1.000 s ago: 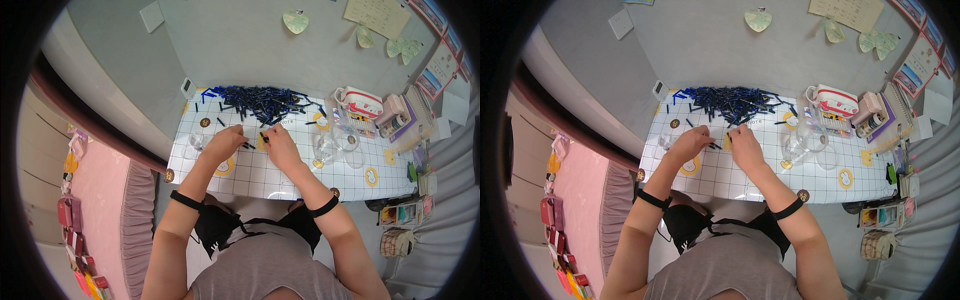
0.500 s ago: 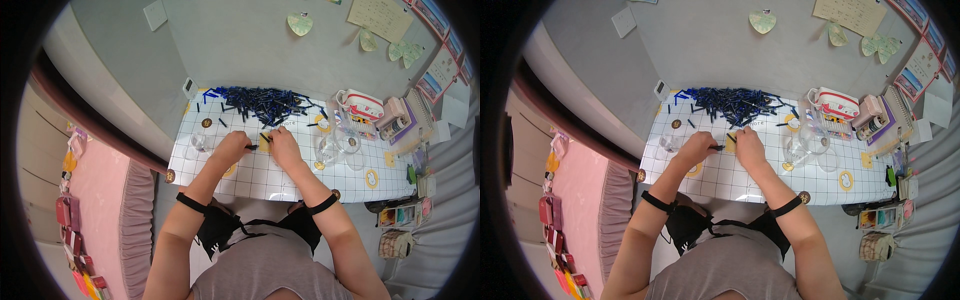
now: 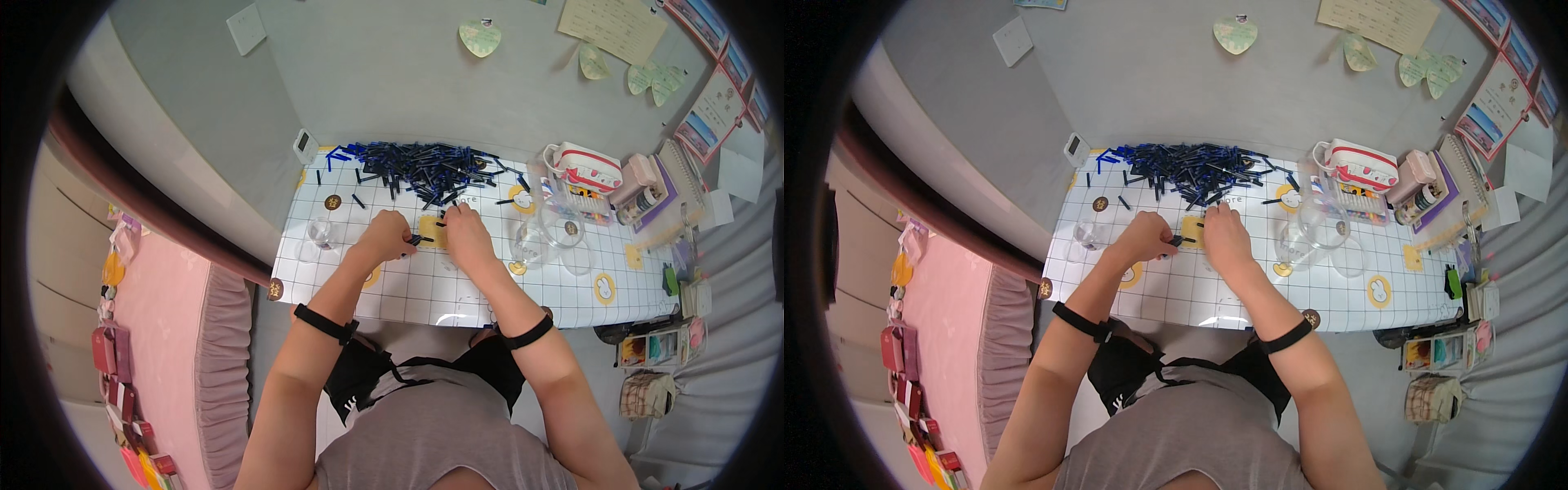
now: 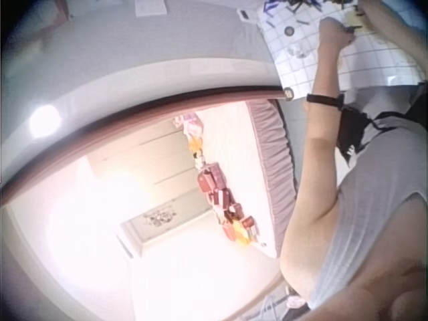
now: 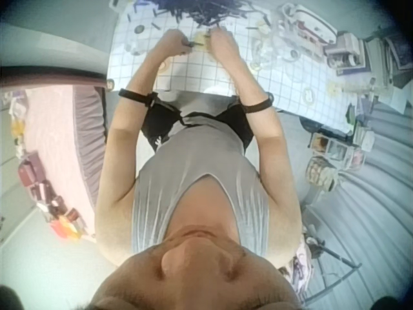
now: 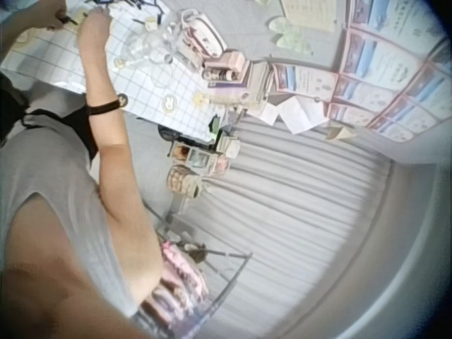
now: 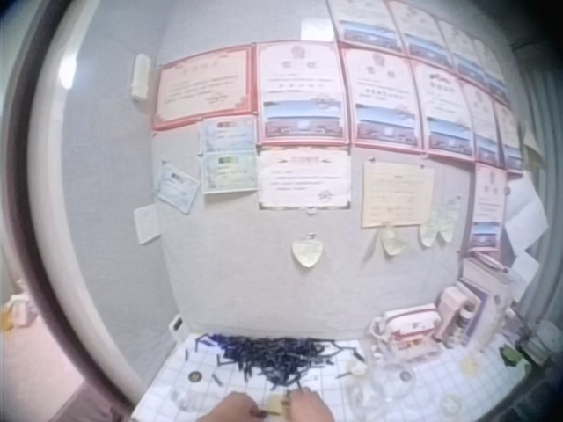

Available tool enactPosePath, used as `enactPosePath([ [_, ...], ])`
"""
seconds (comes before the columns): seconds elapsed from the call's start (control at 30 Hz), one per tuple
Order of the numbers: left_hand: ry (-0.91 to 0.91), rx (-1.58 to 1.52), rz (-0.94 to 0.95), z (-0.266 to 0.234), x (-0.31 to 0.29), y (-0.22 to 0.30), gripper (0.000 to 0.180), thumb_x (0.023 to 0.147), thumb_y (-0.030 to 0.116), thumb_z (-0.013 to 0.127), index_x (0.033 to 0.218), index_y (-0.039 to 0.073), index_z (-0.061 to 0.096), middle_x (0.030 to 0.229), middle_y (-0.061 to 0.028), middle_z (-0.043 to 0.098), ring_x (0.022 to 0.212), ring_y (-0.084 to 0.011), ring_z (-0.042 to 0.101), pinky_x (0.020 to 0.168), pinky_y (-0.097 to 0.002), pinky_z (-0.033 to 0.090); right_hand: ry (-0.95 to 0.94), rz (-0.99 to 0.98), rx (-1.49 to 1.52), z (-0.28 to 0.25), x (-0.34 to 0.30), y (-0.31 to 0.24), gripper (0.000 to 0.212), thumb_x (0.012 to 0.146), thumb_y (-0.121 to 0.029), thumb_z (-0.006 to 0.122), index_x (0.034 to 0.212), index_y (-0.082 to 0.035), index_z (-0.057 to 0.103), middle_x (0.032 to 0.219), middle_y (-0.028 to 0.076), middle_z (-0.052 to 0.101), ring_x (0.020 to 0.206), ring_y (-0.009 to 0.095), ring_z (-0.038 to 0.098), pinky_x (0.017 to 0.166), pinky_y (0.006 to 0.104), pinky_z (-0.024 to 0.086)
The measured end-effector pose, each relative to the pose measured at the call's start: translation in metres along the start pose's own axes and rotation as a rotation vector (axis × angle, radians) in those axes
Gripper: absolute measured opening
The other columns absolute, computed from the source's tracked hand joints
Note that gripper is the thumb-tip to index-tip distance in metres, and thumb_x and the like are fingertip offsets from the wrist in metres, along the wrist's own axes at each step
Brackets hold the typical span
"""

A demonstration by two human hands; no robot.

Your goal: The person assembles several pen components by hand, including inserting internal parts into pen barrels and attaching clips or caps on a desk.

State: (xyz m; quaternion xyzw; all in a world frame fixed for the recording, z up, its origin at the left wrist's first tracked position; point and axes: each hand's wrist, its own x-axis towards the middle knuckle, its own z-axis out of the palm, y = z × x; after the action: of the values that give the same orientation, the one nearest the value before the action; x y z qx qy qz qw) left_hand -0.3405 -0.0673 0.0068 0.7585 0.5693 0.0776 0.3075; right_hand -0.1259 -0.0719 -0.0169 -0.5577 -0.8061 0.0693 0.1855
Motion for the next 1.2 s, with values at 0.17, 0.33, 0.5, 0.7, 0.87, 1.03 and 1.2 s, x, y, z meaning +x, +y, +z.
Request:
enactPosePath([
  [0.17,0.05,-0.204,-0.098,0.014,-0.022,0.004,0.021,0.09,0.016,0.087,0.097,-0.003,0.083,0.073,-0.0121,0.077,0.064,-0.0176,0.072,0.064,-0.0313,0.056,-0.038,0.064,0.487,-0.011,-0.034,-0.005,0.012,0.099,-0.004,0.07,0.109,0.001,0.064,0.105,0.02,0.072,0.1,0.036,0.071,0.083,0.0452,0.059],
  [0.33,0.255,-0.601,-0.017,0.062,-0.043,0.007,0.024,0.099,0.017,0.083,0.11,-0.005,0.081,0.082,-0.0052,0.078,0.073,-0.0068,0.065,0.069,-0.0255,0.054,-0.076,0.277,0.888,0.006,-0.055,-0.012,0.013,0.105,-0.005,0.071,0.114,0.001,0.064,0.097,0.008,0.073,0.079,0.013,0.069,0.073,0.0285,0.058],
  [0.5,0.412,-0.719,0.052,0.083,-0.052,0.005,0.025,0.097,0.016,0.086,0.113,-0.002,0.081,0.085,-0.0076,0.081,0.074,-0.0085,0.068,0.068,-0.0272,0.055,0.01,0.252,1.062,0.028,-0.066,-0.007,0.018,0.1,-0.003,0.077,0.116,0.002,0.07,0.094,0.01,0.075,0.085,0.014,0.072,0.074,0.0283,0.058],
  [0.7,0.562,-0.65,0.186,0.106,-0.057,-0.001,0.023,0.096,0.013,0.086,0.113,0.0,0.08,0.093,-0.0099,0.082,0.078,-0.0153,0.076,0.07,-0.0311,0.06,0.147,0.053,0.939,0.023,-0.083,-0.008,0.016,0.097,0.0,0.078,0.112,0.001,0.073,0.098,0.01,0.074,0.085,0.017,0.073,0.077,0.0284,0.059],
  [0.87,0.555,-0.484,0.207,0.099,-0.064,0.008,0.02,0.095,0.011,0.085,0.111,0.002,0.08,0.097,-0.0114,0.081,0.076,-0.0231,0.076,0.07,-0.0328,0.06,0.199,0.015,0.918,0.024,-0.085,-0.007,0.019,0.094,0.002,0.079,0.112,-0.001,0.073,0.098,0.01,0.073,0.085,0.018,0.074,0.075,0.0288,0.057],
  [1.03,0.643,-0.424,0.356,0.094,-0.061,0.01,0.019,0.095,0.01,0.083,0.113,0.004,0.081,0.096,-0.0122,0.079,0.076,-0.0269,0.073,0.07,-0.0355,0.058,0.191,0.043,0.878,0.021,-0.086,-0.013,0.023,0.092,0.002,0.081,0.113,-0.003,0.073,0.097,0.008,0.073,0.083,0.017,0.074,0.07,0.029,0.054],
  [1.2,0.653,-0.345,0.413,0.088,-0.061,0.011,0.019,0.094,0.009,0.084,0.112,0.003,0.082,0.1,-0.01,0.078,0.075,-0.0246,0.07,0.068,-0.0341,0.057,0.203,0.047,0.809,0.018,-0.087,-0.012,0.023,0.091,0.001,0.081,0.112,-0.004,0.073,0.098,0.008,0.074,0.083,0.019,0.075,0.071,0.0302,0.055],
])
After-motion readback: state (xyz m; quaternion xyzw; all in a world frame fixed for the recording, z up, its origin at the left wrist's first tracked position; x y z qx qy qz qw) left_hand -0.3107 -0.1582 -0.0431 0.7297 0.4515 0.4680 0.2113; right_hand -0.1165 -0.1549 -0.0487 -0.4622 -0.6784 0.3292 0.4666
